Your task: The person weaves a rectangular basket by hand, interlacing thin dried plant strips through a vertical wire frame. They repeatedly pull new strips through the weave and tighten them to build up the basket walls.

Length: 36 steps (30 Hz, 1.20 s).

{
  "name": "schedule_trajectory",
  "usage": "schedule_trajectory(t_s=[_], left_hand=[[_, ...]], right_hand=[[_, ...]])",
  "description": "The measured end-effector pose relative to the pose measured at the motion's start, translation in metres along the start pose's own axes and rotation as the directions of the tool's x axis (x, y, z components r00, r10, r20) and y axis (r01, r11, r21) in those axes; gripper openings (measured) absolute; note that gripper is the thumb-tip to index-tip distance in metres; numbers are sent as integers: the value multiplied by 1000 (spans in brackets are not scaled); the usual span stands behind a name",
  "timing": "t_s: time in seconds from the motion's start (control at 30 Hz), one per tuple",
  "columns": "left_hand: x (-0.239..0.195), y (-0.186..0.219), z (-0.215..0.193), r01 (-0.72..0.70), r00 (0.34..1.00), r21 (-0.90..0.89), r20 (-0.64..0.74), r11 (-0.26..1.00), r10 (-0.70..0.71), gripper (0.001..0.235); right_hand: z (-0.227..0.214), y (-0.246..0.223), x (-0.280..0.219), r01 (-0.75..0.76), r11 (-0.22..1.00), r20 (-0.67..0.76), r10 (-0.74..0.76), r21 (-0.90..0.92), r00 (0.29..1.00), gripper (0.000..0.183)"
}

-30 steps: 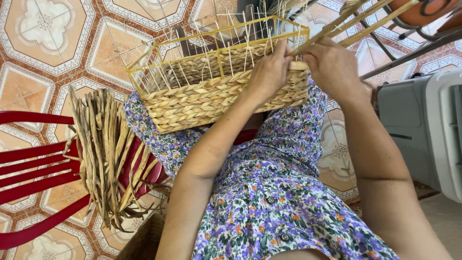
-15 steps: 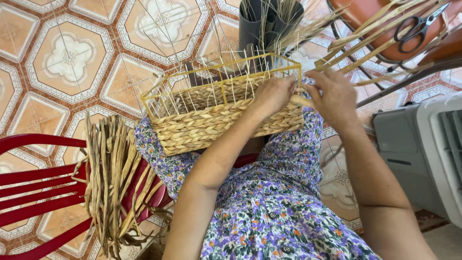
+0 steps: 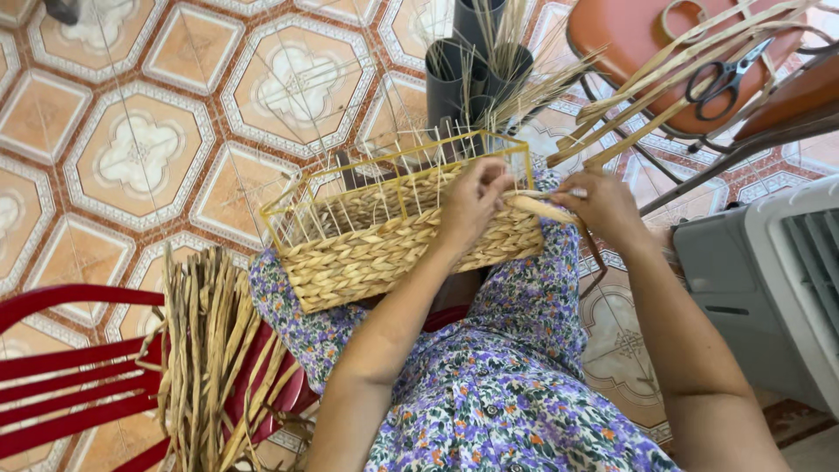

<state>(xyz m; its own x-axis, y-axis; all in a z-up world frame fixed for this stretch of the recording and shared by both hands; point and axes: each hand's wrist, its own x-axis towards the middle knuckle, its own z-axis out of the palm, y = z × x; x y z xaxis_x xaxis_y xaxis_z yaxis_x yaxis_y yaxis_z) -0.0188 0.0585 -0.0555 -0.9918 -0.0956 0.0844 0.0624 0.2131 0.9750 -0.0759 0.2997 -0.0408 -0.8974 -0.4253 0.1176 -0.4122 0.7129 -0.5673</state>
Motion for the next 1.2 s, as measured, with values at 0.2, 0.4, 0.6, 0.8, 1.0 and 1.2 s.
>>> schedule_trajectory(t_s=[0.2,0.4,0.6,0.8,1.0,1.2], left_hand=[[-13,17,2,-48,998,69,-31,996,50,37],[16,45,-10,288,860,17,435,958,-266,45],[3,30,14,-254,962,540,227,802,152,20],[4,-1,24,-327,939,530,89,782,333,10],[1,-5,25,-369,927,549,153,750,344,10],[-3,7,17,-376,926,421,138,826,351,24]], right_hand=[[-10,-49,-28,-140,983,11,139,120,990,32],[-32,-50,-21,-14,998,122,7,56,992,30],[-29,-39,4,50,989,46,-44,-139,998,17],[22,-38,13,152,984,-90,-160,-91,983,9],[23,-41,9,133,974,6,-135,-181,991,13],[-33,-45,28,63,975,150,-31,-212,988,18]])
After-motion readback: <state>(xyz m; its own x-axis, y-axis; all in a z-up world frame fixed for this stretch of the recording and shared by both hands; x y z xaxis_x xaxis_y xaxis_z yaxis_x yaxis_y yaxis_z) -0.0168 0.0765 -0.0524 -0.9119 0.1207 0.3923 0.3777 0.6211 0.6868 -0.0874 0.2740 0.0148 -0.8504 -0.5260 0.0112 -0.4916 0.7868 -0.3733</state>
